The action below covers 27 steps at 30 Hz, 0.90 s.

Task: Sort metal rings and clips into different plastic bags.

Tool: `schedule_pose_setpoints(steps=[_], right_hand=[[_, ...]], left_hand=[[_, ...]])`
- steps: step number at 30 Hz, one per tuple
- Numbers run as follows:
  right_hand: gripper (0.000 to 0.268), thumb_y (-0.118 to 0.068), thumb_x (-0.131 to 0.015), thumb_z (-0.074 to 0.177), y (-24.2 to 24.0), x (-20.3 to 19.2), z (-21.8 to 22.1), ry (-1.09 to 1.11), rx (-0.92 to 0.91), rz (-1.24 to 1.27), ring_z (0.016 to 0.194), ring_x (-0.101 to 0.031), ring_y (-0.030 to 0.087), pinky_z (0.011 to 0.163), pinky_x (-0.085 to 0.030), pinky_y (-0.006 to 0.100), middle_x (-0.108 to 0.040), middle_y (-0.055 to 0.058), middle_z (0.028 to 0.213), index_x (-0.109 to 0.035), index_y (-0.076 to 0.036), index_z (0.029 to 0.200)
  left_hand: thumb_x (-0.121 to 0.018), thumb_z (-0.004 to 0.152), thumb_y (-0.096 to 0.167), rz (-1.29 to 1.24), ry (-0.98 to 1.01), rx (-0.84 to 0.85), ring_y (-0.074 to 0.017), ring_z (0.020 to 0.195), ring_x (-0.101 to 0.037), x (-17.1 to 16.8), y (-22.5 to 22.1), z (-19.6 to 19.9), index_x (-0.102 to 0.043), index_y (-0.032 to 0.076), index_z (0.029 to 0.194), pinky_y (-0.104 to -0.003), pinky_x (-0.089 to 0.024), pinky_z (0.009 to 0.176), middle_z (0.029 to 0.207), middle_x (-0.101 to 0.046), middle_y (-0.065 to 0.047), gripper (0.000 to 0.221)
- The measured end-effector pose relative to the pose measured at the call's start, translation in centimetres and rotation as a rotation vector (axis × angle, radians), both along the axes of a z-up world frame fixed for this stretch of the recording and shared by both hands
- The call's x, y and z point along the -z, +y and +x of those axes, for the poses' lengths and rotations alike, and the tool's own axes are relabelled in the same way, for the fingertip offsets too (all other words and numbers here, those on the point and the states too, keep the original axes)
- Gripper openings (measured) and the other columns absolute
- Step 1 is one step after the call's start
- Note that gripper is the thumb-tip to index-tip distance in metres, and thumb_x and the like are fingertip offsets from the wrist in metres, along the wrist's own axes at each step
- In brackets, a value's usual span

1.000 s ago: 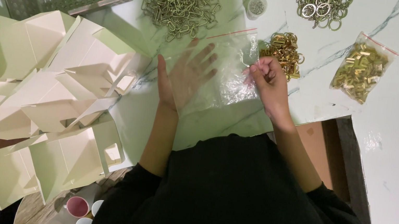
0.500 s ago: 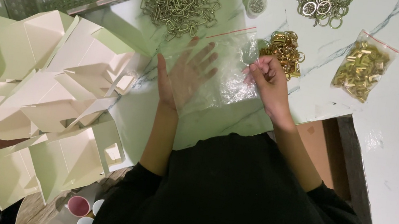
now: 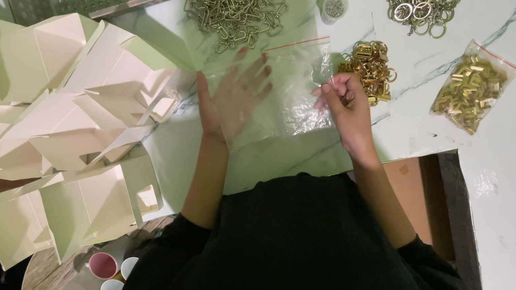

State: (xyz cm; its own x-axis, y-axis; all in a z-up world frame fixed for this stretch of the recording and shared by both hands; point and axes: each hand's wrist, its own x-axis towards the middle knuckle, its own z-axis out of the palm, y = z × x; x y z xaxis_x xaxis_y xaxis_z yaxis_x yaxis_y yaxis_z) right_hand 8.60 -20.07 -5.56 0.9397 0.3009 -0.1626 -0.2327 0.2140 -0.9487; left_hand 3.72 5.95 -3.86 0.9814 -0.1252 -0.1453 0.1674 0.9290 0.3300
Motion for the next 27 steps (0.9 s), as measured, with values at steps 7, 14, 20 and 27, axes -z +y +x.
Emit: schedule_pose_setpoints(steps=[7, 14, 20, 27], right_hand=[[0.010, 0.001, -0.055, 0.108, 0.2, 0.8, -0.1, -0.038, 0.009, -0.035, 0.084, -0.066, 0.013, 0.080, -0.056, 0.027, -0.071, 0.011, 0.101, -0.049, -0.001, 0.116], [0.024, 0.000, -0.059, 0.104, 1.3, 0.3, -1.0, -0.112, -0.119, -0.270, 0.080, -0.069, 0.014, 0.069, -0.056, 0.029, -0.071, 0.012, 0.102, -0.048, 0.000, 0.126], [0.059, -0.008, -0.070, 0.096, 1.6, -3.2, -2.1, -0.472, -0.157, -0.701, 0.087, -0.070, 0.032, 0.076, -0.057, 0.040, -0.068, 0.021, 0.105, -0.041, 0.001, 0.146], [0.047, -0.007, -0.070, 0.095, 0.3, -6.7, -1.7, -0.880, -0.030, -0.907, 0.123, -0.062, 0.038, 0.099, -0.057, 0.044, -0.058, 0.018, 0.135, -0.054, -0.005, 0.139]], left_hand=[[-0.044, 0.097, 0.075, -0.081, 0.000, -0.129, -0.0368, 0.146, -0.043, -1.9, 0.8, -1.0, -0.022, 0.013, 0.169, -0.051, -0.033, 0.127, 0.168, -0.031, -0.029, 0.098], [-0.061, 0.090, 0.073, 0.144, -0.073, -0.138, -0.0357, 0.142, -0.046, -2.6, 0.0, -0.6, -0.019, 0.015, 0.167, -0.052, -0.036, 0.124, 0.161, -0.038, -0.023, 0.105], [-0.073, 0.088, 0.067, 0.508, -0.178, -0.065, -0.0313, 0.136, -0.051, -2.6, -1.7, -0.4, -0.018, 0.011, 0.168, -0.048, -0.038, 0.122, 0.159, -0.042, -0.018, 0.112], [-0.073, 0.093, 0.055, 0.948, -0.357, 0.101, -0.0256, 0.138, -0.049, -4.3, -3.6, 0.3, -0.028, 0.008, 0.161, -0.044, -0.038, 0.124, 0.159, -0.039, -0.012, 0.093]])
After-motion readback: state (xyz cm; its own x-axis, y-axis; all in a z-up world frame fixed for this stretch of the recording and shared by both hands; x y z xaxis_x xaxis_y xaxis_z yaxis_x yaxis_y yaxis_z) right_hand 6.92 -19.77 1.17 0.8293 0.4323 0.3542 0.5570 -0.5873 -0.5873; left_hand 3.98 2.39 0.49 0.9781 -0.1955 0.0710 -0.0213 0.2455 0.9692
